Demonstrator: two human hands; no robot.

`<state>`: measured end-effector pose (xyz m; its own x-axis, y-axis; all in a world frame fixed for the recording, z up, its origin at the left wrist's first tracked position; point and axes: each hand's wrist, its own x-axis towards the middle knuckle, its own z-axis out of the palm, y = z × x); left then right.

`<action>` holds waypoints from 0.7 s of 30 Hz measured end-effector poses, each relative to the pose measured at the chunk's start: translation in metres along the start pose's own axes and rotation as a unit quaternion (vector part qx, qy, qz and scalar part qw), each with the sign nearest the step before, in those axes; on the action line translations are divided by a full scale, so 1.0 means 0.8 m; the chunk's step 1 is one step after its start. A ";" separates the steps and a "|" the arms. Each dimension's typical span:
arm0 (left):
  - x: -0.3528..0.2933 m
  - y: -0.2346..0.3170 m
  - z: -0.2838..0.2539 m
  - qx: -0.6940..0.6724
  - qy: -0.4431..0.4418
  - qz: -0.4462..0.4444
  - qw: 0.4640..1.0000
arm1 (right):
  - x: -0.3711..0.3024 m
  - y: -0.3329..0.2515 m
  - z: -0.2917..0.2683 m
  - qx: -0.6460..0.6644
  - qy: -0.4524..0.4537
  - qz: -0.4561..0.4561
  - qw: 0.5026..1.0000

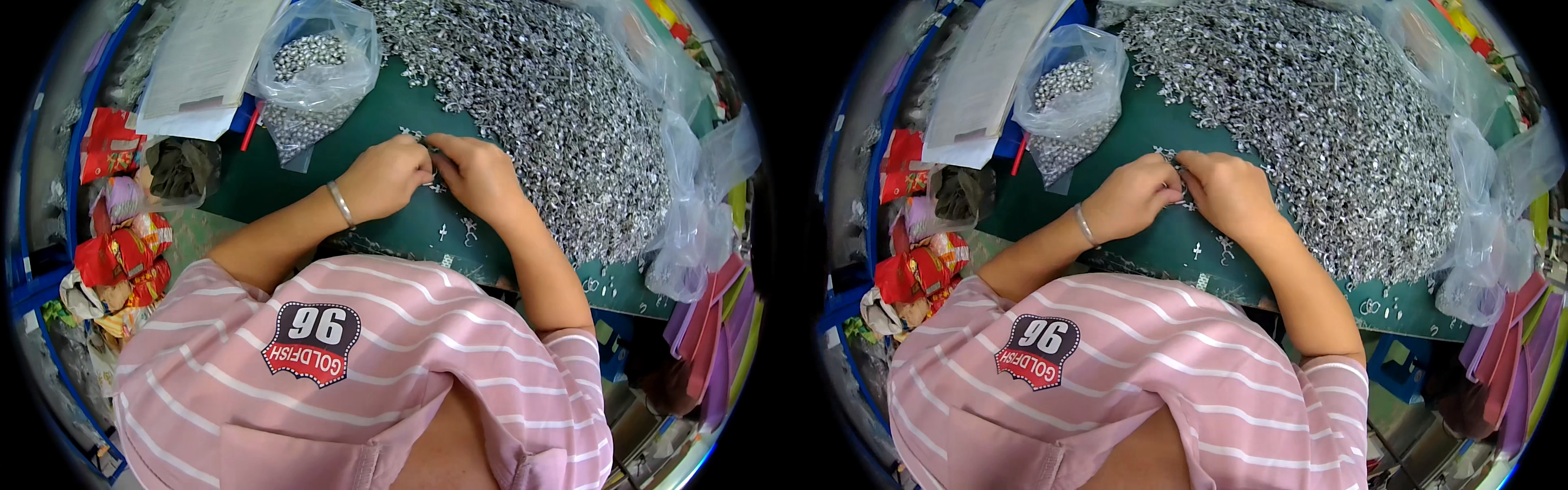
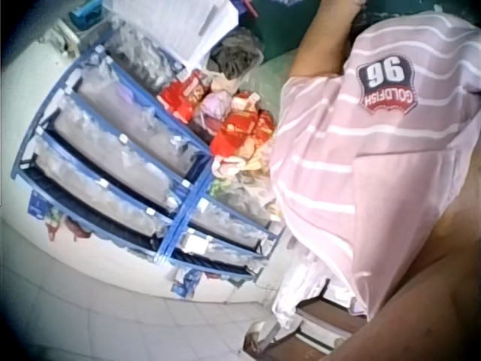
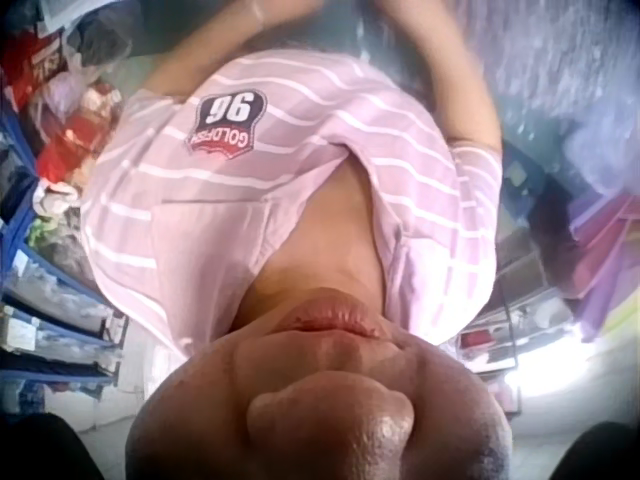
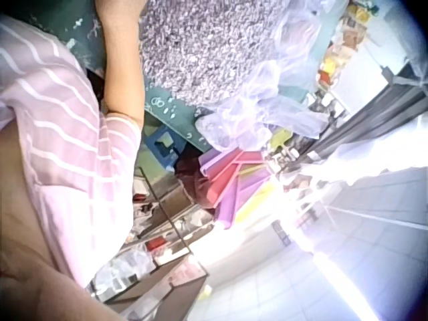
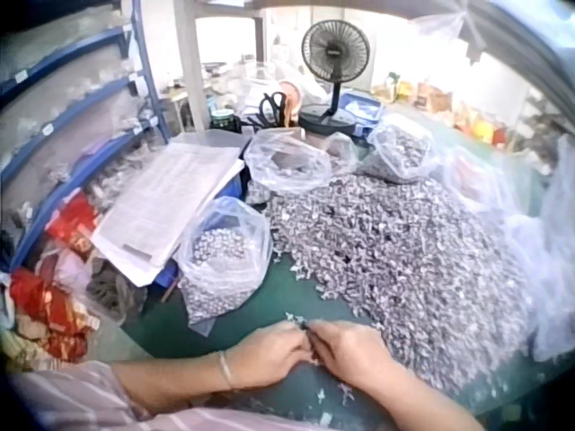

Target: The person sits at a green workbench and assembles small silver metal components by hand. They pick up individual parts from a large pile, connect them together, and place the finished items into a clear plastic bag.

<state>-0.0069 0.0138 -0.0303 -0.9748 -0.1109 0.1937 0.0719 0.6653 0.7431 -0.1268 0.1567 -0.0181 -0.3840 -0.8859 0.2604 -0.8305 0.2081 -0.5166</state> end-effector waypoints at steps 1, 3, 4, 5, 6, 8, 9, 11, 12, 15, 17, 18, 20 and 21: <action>-0.003 -0.003 -0.003 -0.074 0.024 -0.027 0.997 | 0.003 -0.005 -0.002 -0.060 -0.061 0.046 0.995; -0.008 -0.004 -0.030 -0.359 -0.007 -0.218 0.907 | 0.005 0.005 -0.005 -0.080 -0.041 0.072 0.993; -0.013 -0.005 -0.041 -0.490 -0.021 -0.305 0.816 | 0.003 0.010 -0.009 -0.090 -0.033 0.086 0.992; -0.019 -0.012 -0.044 -0.605 0.017 -0.245 0.757 | 0.003 0.011 -0.013 -0.060 -0.017 0.079 0.995; -0.022 -0.016 -0.046 -0.634 0.023 -0.254 0.731 | 0.004 0.010 -0.012 -0.040 -0.022 0.052 0.998; -0.024 -0.021 -0.049 -0.687 0.032 -0.269 0.674 | 0.005 0.002 -0.006 0.002 -0.029 -0.002 1.000; -0.022 -0.028 -0.048 -0.688 0.003 -0.241 0.684 | 0.005 -0.010 -0.002 0.003 -0.049 0.017 0.999; -0.016 -0.022 -0.031 -0.426 0.035 -0.204 0.881 | 0.005 -0.021 0.000 -0.031 -0.067 0.042 0.996; -0.012 -0.017 -0.025 -0.275 0.047 -0.177 0.944 | 0.003 -0.020 0.000 -0.026 -0.059 0.049 0.997; -0.010 -0.004 -0.028 -0.059 -0.046 -0.085 0.994 | -0.005 -0.018 -0.005 -0.052 -0.048 0.038 0.997; -0.013 -0.008 -0.019 0.014 -0.047 -0.041 0.998 | -0.011 -0.017 -0.003 -0.075 -0.049 0.028 0.996; -0.013 -0.013 -0.015 0.027 -0.038 -0.028 0.999 | -0.014 -0.016 0.000 -0.087 -0.049 0.023 0.995; -0.015 -0.013 -0.012 -0.037 -0.026 -0.056 0.997 | -0.019 -0.004 0.002 -0.033 -0.019 -0.005 0.999; -0.014 -0.011 -0.016 -0.110 -0.022 -0.095 0.989 | -0.020 0.003 0.000 -0.006 -0.001 -0.019 1.000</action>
<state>0.0056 -0.0002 -0.0310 -0.9832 -0.1819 0.0130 -0.0729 0.4578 0.8861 -0.1229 0.1714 -0.0235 -0.3503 -0.8944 0.2781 -0.8499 0.1787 -0.4958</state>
